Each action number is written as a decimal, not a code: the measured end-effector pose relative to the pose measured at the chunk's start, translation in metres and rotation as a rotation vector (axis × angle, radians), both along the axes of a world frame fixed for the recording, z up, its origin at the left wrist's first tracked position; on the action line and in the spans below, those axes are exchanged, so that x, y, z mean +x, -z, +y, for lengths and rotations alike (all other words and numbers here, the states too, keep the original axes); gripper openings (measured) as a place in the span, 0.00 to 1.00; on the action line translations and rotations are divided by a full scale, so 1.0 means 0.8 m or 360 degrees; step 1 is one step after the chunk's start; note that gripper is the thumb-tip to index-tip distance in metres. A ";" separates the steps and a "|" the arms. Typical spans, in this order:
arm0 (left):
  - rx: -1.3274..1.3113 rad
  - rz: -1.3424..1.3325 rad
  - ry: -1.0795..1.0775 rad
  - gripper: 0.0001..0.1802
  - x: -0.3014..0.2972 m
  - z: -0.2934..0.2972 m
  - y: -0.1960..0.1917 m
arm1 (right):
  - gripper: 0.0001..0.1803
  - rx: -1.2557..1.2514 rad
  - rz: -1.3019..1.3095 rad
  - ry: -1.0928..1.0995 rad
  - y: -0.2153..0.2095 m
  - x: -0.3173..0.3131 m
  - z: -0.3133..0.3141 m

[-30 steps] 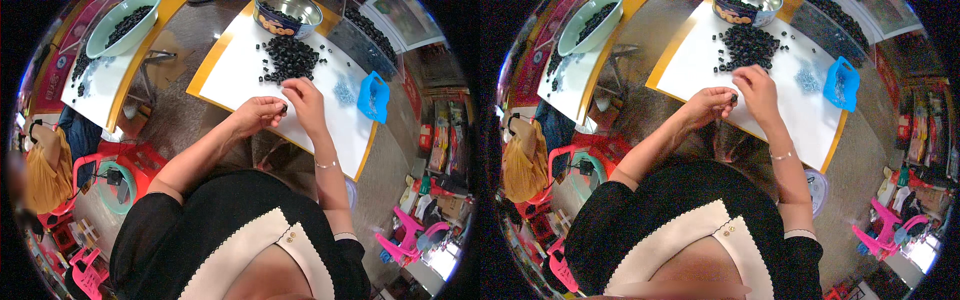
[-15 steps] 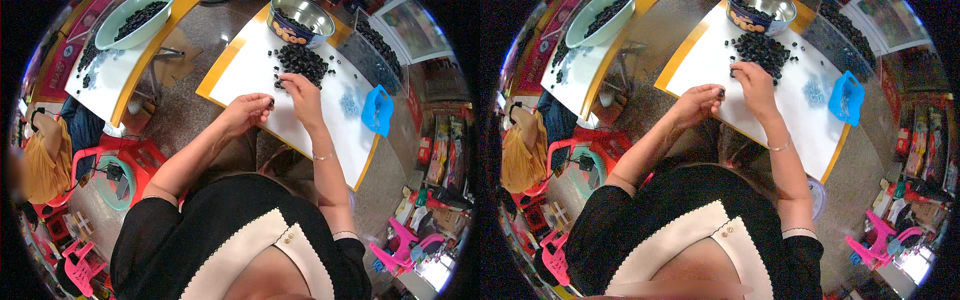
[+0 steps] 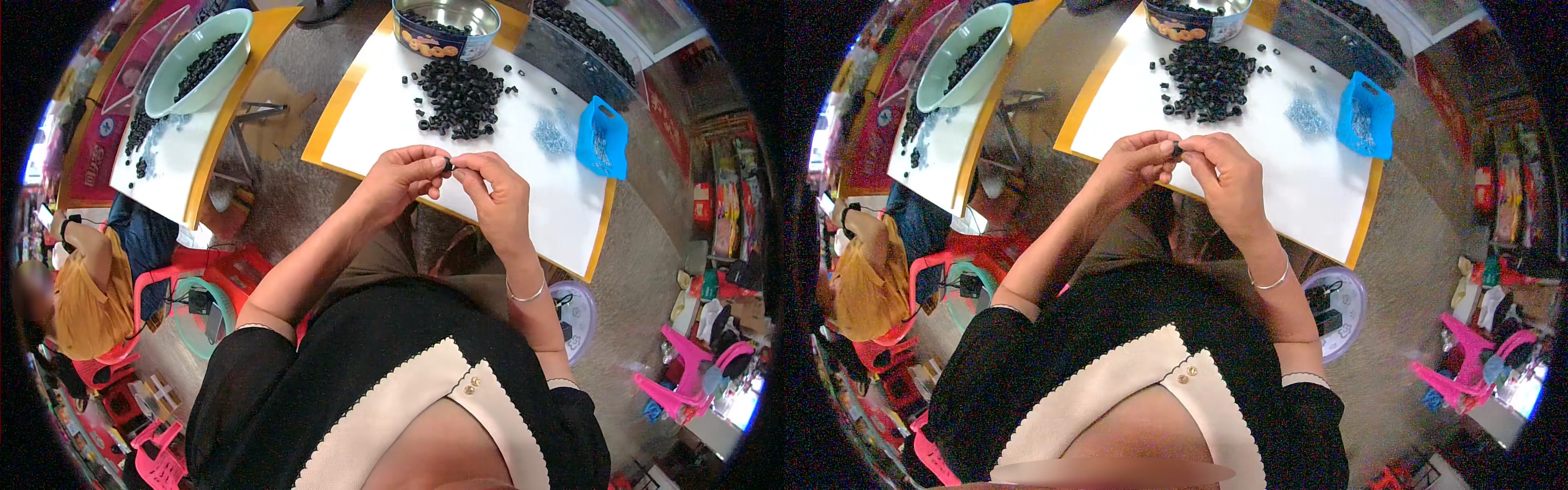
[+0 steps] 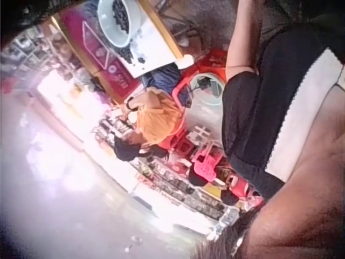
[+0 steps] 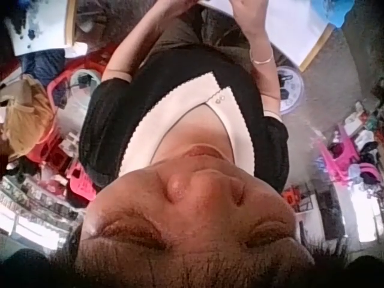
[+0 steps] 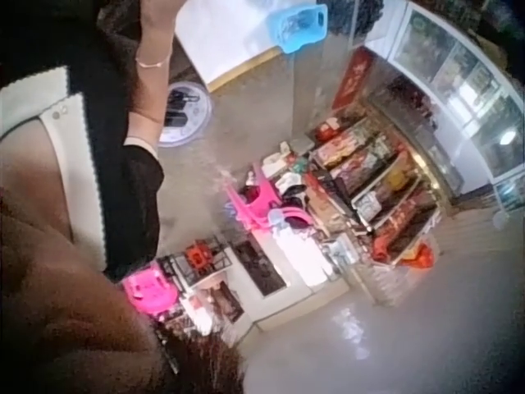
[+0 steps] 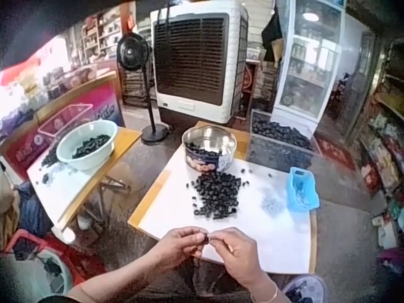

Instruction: The person assembles small parts by inserting metal pins into black plastic components by hand.

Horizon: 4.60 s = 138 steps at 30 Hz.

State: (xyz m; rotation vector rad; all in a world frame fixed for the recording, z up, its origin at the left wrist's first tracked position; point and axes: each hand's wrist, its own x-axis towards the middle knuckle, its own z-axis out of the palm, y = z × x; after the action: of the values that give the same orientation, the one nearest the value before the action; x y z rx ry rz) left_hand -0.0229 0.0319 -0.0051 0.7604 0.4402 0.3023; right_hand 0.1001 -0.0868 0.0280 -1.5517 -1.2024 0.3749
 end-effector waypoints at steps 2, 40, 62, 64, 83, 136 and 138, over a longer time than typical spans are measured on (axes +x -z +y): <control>0.0078 0.0011 -0.0019 0.10 -0.002 -0.003 -0.004 | 0.07 0.0021 -0.0091 0.0034 -0.003 -0.004 -0.004; 0.0582 0.0238 0.0389 0.14 0.028 -0.024 0.000 | 0.17 0.0009 -0.0301 0.0031 0.029 0.016 -0.037; 0.0159 0.0178 0.0250 0.20 0.038 -0.005 0.008 | 0.12 0.0212 -0.0786 0.0849 -0.054 0.331 0.138; 0.0160 0.0277 0.0231 0.18 0.032 -0.001 0.008 | 0.12 -0.0051 -0.0878 0.0971 -0.069 0.373 0.172; 0.0096 0.0337 0.0157 0.14 0.029 0.006 0.032 | 0.10 -0.0234 -0.0776 0.0185 0.064 0.130 0.109; 0.0062 0.0041 0.0106 0.12 0.078 -0.020 0.055 | 0.07 -0.0537 -0.0879 0.1249 0.118 0.178 -0.032; 0.0077 0.0090 0.0093 0.12 0.076 -0.022 0.052 | 0.07 -0.0504 -0.0680 0.1176 0.115 0.171 -0.039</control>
State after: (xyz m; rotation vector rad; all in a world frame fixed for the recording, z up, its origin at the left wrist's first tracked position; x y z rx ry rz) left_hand 0.0380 0.0140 -0.0467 0.8292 0.4644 0.2383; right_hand 0.2370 -0.1180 -0.0642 -2.2991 -0.8050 -0.2831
